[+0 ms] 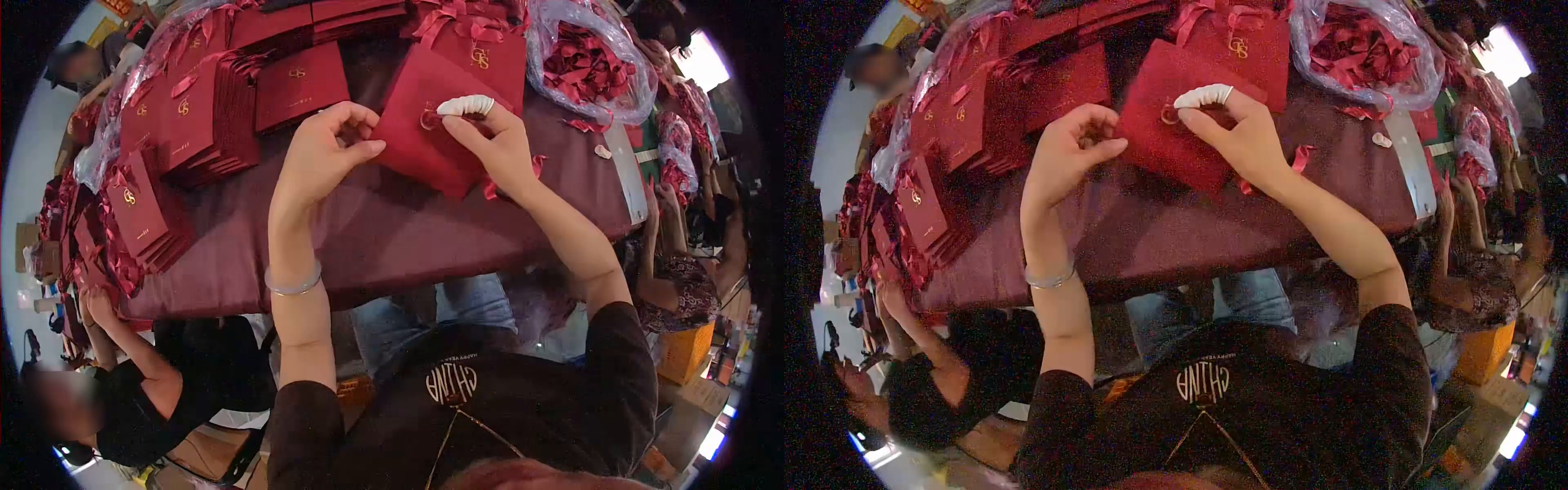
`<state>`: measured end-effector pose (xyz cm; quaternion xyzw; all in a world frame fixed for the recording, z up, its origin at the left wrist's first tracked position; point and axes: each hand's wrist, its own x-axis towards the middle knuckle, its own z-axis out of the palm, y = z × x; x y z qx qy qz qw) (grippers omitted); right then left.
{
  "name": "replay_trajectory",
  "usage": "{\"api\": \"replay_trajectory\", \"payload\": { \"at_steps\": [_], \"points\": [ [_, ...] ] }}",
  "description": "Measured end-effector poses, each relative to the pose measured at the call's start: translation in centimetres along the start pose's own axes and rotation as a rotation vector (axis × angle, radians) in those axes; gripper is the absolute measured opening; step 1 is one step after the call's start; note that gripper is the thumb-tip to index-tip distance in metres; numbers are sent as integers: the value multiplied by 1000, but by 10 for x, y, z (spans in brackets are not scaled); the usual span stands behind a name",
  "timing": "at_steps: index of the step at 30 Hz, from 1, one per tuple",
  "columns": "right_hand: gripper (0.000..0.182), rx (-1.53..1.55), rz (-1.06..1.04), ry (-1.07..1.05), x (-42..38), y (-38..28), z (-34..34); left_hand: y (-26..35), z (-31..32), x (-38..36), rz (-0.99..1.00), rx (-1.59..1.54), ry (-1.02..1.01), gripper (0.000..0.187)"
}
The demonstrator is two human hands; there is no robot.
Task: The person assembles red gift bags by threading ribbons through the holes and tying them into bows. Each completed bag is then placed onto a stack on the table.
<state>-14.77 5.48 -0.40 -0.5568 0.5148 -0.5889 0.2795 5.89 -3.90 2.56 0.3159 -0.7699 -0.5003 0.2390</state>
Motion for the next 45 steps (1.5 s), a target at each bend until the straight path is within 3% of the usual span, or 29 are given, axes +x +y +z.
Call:
{"api": "replay_trajectory", "payload": {
  "at_steps": [5, 10, 16, 21, 24, 27, 40, 45],
  "points": [
    [12, -253, -189, -69, -3, 2, 5, -5, 26, 2, -8, 44, 70, 24],
    [12, -276, -76, 39, -3, 1, 3, -9, 43, 4, -61, -17, 68, 23],
    [14, -358, -196, -34, -5, 8, 3, -11, 46, 7, -13, 9, 103, 30],
    [15, -378, -83, -72, -6, 8, 5, -3, 47, 7, -90, -236, 54, 52],
    [16, -372, -50, -53, -6, 11, 5, -3, 51, 5, -62, -370, 65, 47],
    [16, -372, -40, -42, -6, 15, 5, -5, 49, 6, -55, -296, 15, 57],
    [14, -480, 47, -149, -4, 3, -2, -12, 53, 7, -78, -270, 23, 57],
    [16, -512, -35, -113, -5, 10, -3, -10, 56, 6, -57, -244, 49, 57]
  ]
}}
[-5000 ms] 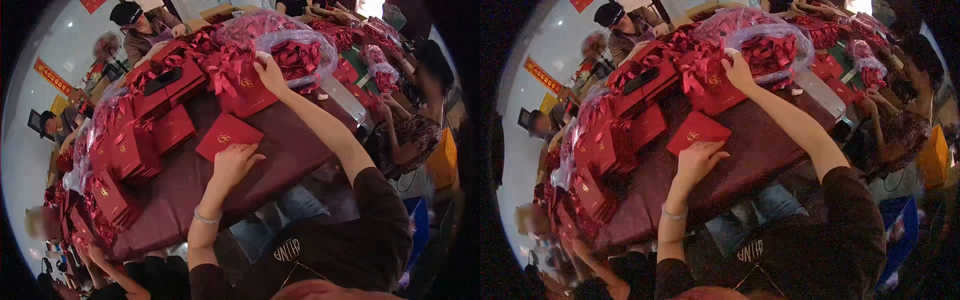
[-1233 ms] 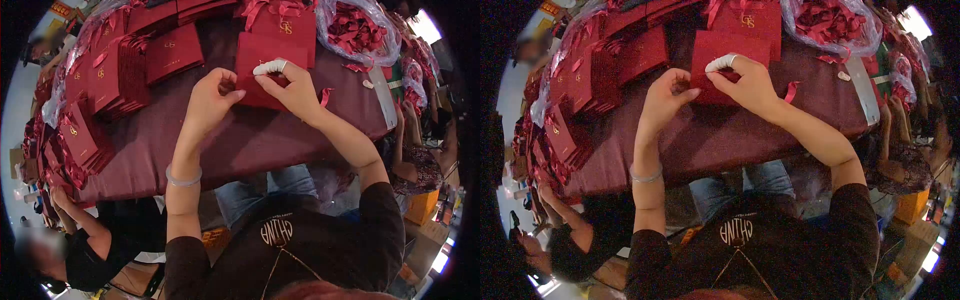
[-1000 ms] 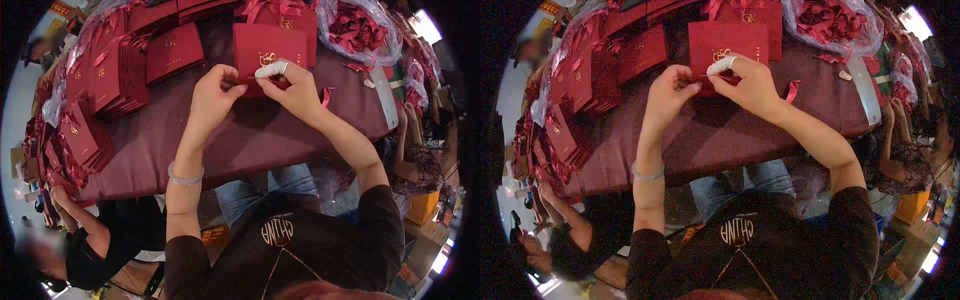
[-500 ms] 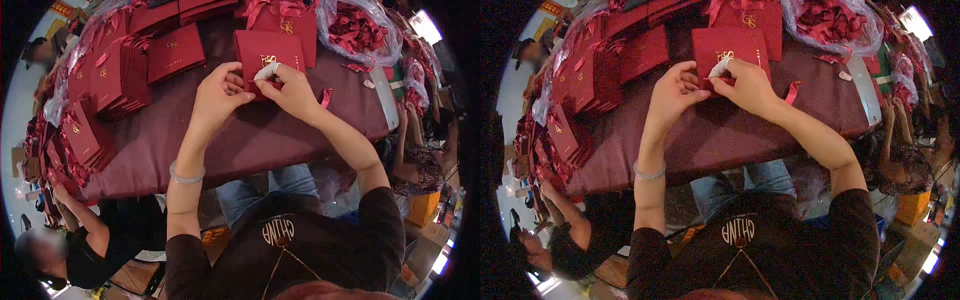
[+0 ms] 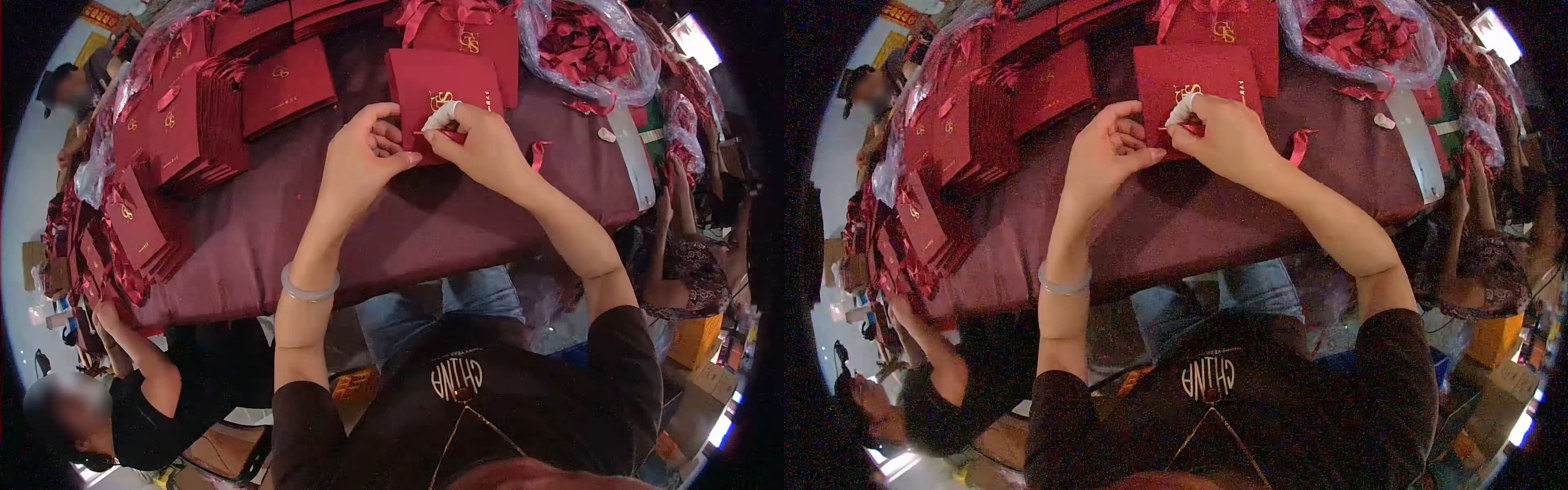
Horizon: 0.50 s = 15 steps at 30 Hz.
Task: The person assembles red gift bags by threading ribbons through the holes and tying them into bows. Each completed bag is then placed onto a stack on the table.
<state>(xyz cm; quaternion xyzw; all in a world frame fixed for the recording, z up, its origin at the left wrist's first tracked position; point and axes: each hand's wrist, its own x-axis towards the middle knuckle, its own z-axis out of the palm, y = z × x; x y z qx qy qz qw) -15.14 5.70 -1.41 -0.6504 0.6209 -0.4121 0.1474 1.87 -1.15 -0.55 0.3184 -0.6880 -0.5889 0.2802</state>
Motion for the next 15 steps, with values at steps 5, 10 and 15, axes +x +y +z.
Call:
{"api": "replay_trajectory", "payload": {
  "at_steps": [5, 10, 15],
  "points": [
    [13, -262, -274, 67, -5, -5, 5, 8, 7, -4, -7, 220, 71, 55],
    [13, -209, -241, -11, -1, -5, -4, 5, 11, -7, 51, 261, 94, 54],
    [11, 53, 20, -178, 3, 3, -11, 7, 13, -9, 59, 277, 104, 54]
  ]
}}
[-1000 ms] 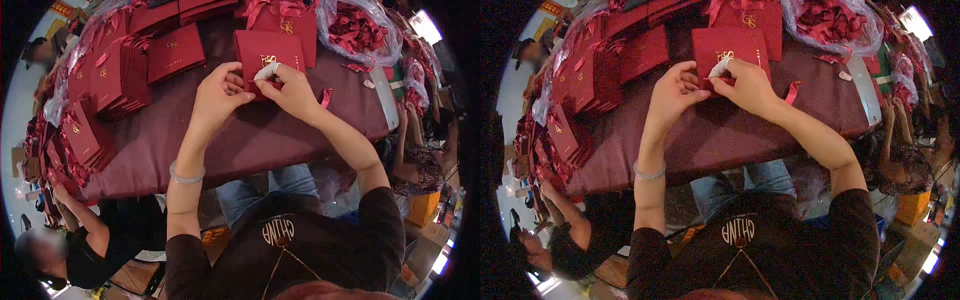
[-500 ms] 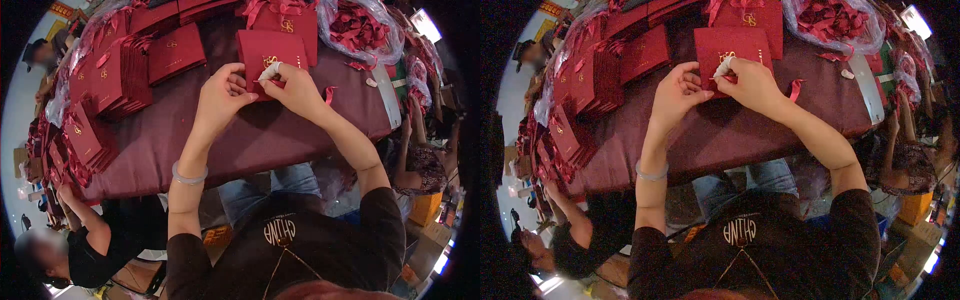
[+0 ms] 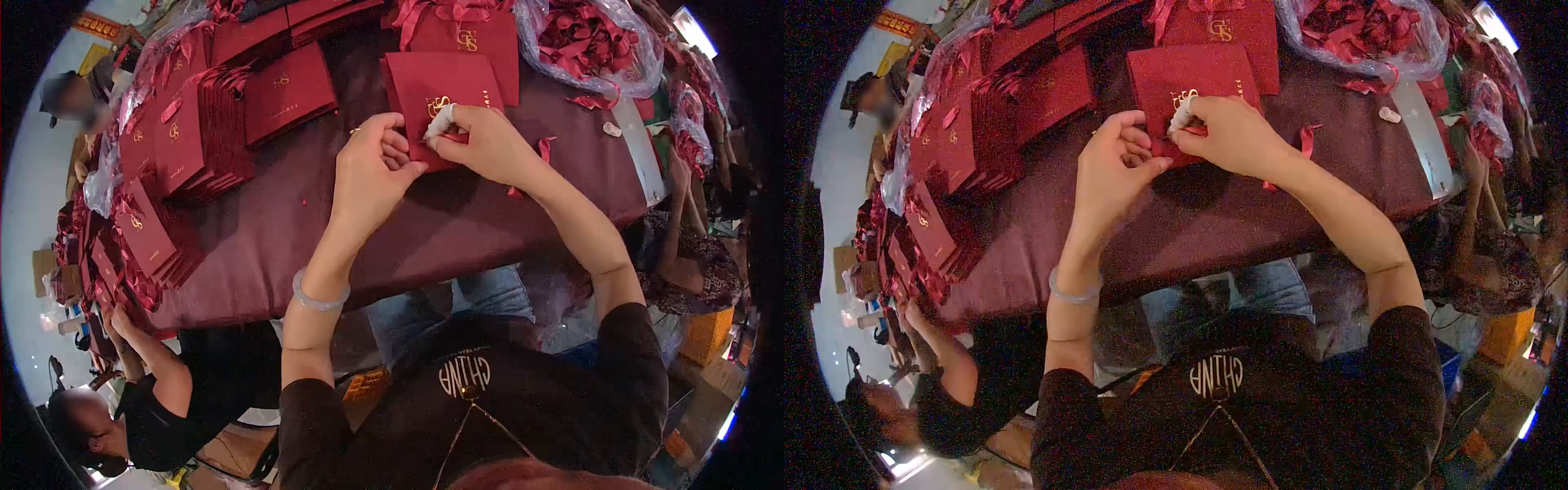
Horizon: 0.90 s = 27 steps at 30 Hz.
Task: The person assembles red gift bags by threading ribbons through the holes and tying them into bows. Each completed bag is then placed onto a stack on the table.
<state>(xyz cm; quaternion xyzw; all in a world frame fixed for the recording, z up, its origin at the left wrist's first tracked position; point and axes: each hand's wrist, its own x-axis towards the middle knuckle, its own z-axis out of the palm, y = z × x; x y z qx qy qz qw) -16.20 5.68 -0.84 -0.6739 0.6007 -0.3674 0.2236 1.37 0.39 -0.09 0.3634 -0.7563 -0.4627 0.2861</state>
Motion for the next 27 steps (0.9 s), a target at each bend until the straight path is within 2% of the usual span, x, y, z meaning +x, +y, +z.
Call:
{"api": "replay_trajectory", "payload": {
  "at_steps": [1, 4, 5, 7, 13, 17, 19, 20, 22, 24, 26, 27],
  "points": [
    [11, 5, 1, 2, -1, -1, 2, -2, 1, 0, -2, 4, -2, 54],
    [11, -236, -272, 149, -3, -1, 10, -2, 1, 1, 12, 43, 26, 53],
    [11, -230, -272, 148, -4, -1, 11, 1, 1, 1, -9, 58, 27, 52],
    [10, -430, -370, 154, -5, -6, 10, 2, 0, 1, -31, 78, 25, 52],
    [10, -562, -530, 172, -6, -9, 7, -1, 0, 3, -4, 126, 34, 49],
    [10, -542, -476, 191, -5, -5, 14, -3, 1, 3, -11, 96, 55, 48],
    [11, -243, -250, 153, -3, -3, 15, -1, 1, 2, -12, 86, 54, 48],
    [11, -241, -252, 161, -2, -3, 15, -4, 2, 1, -11, 65, 35, 49],
    [14, -151, -104, 91, 0, -2, 15, -7, 6, 0, 9, 102, 31, 49],
    [16, -178, -136, 88, -4, 0, 18, -7, 6, -1, 84, 209, 58, 48],
    [19, -27, -99, 163, -2, 0, 18, -3, 5, 2, 100, 153, 44, 49],
    [21, -12, -1, 152, -2, -6, 16, -6, 2, 4, 118, 119, 46, 49]
  ]
}}
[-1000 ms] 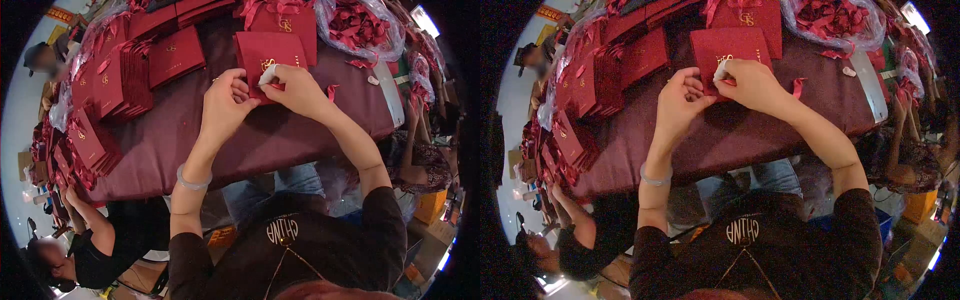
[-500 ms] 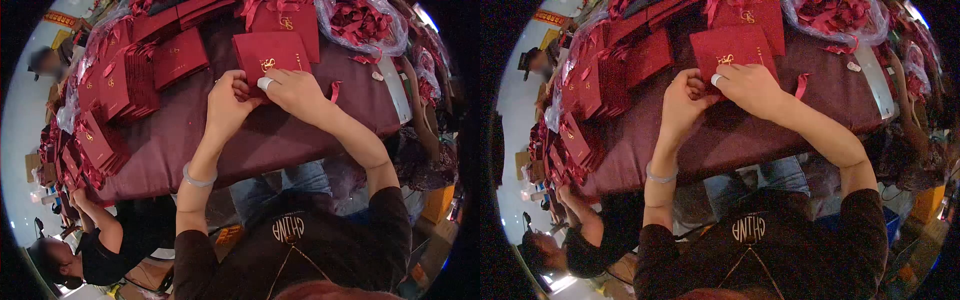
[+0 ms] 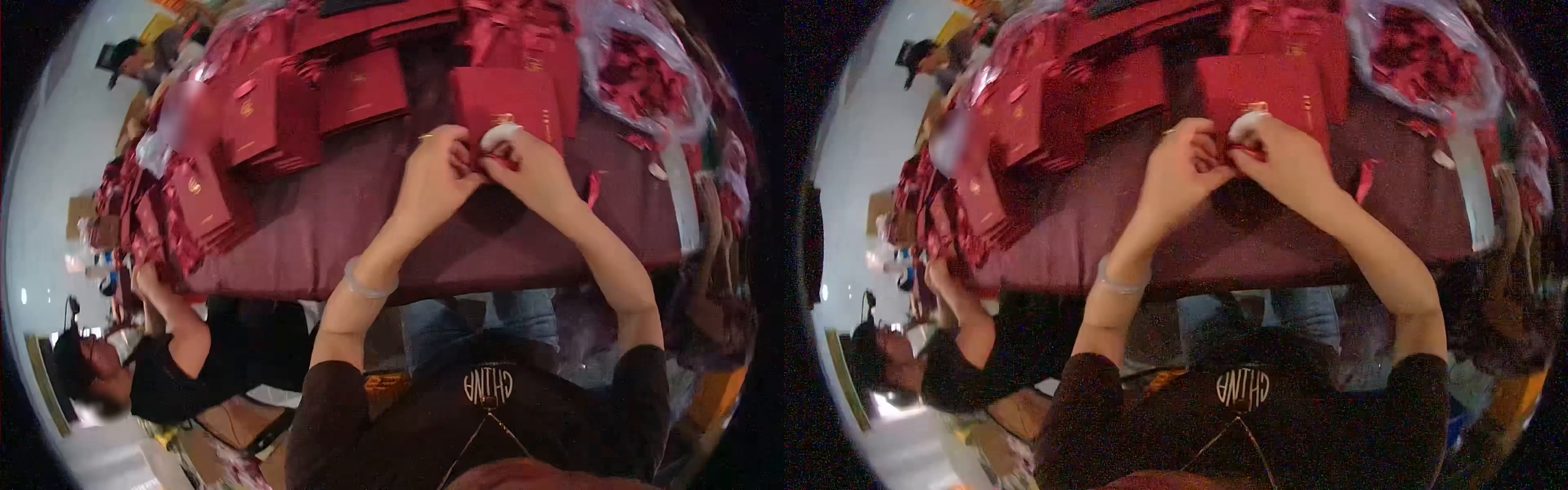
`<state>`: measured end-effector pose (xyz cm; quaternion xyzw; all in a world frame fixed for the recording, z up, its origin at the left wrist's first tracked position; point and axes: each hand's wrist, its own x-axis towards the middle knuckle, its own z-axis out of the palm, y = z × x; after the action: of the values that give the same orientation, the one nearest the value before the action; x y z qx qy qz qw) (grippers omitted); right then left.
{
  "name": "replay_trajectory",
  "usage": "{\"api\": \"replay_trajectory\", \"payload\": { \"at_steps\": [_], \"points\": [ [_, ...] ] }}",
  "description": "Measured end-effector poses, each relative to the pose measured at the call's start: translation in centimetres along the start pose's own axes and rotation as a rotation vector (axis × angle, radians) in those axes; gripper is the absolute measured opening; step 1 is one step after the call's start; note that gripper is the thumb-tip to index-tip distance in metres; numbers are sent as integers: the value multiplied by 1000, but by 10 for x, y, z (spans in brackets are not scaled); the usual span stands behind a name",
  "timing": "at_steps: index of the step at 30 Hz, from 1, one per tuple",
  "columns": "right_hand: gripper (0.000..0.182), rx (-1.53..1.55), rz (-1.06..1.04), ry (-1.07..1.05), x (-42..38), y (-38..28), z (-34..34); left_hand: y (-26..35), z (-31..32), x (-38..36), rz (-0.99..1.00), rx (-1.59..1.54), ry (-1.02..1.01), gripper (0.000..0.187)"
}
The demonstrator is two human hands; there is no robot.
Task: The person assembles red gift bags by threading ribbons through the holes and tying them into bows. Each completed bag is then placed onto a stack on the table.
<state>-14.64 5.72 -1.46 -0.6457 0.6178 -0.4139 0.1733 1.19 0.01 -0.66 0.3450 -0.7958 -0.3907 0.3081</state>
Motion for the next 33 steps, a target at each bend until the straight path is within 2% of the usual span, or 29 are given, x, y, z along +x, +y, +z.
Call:
{"api": "replay_trajectory", "payload": {
  "at_steps": [1, 2, 4, 6, 7, 8, 9, 10, 12, 13, 15, 16, 17, 19, 20, 23, 24, 26, 29, 33],
  "points": [
    [22, 14, 86, -24, 2, -7, -6, 3, -3, 0, -48, -63, -32, 50],
    [24, -28, 107, -26, 5, -13, -9, -5, -2, 0, 15, -45, 5, 52],
    [19, 43, -51, -19, 6, 4, -9, -9, 0, 3, 23, -116, -2, 52],
    [17, 80, -44, -96, 7, 17, -5, -18, 8, 3, 119, -90, 27, 47],
    [18, 72, -30, -116, 6, 22, -5, -15, 10, 2, 51, -128, 34, 44],
    [18, 7, -89, -120, 4, 33, -4, -18, 16, 4, 141, -26, 92, 41],
    [18, -67, -140, -116, 4, 40, -3, -15, 18, 4, 69, -46, 79, 39],
    [18, -53, -162, -127, 3, 36, -1, -15, 16, 2, 106, -41, 90, 37],
    [16, 50, -8, -120, 3, 31, -3, -15, 7, 2, 254, 11, 115, 34],
    [14, 33, 74, -125, 4, 29, -5, -15, 0, 4, 256, 14, 120, 34],
    [15, 94, 91, -174, 7, 28, -13, -18, -13, 11, 155, -106, -151, 36],
    [17, 157, 112, -224, 7, 29, -16, -6, -26, 10, -31, -216, -262, 37],
    [17, 157, 112, -225, 7, 30, -15, 1, -30, 9, -32, -216, -261, 37],
    [19, 181, 52, -164, 7, 32, -12, 7, -35, 8, 45, 1, -304, 35],
    [19, 183, 51, -166, 7, 36, -10, 2, -32, 9, 42, 2, -302, 35],
    [21, 178, 83, -142, 7, 49, -8, -28, -11, 18, 389, 172, -138, 33],
    [21, 175, 105, -147, 7, 50, -9, -27, -12, 20, 386, 171, -134, 33],
    [22, 178, 115, -161, 7, 48, -8, -25, -18, 25, 322, 233, -260, 29],
    [18, 155, 17, -128, 6, 46, -5, -19, -7, 15, 298, 241, -86, 32],
    [20, 165, 51, -113, 7, 48, -7, -19, -1, 14, 211, 151, -25, 32]
  ]
}}
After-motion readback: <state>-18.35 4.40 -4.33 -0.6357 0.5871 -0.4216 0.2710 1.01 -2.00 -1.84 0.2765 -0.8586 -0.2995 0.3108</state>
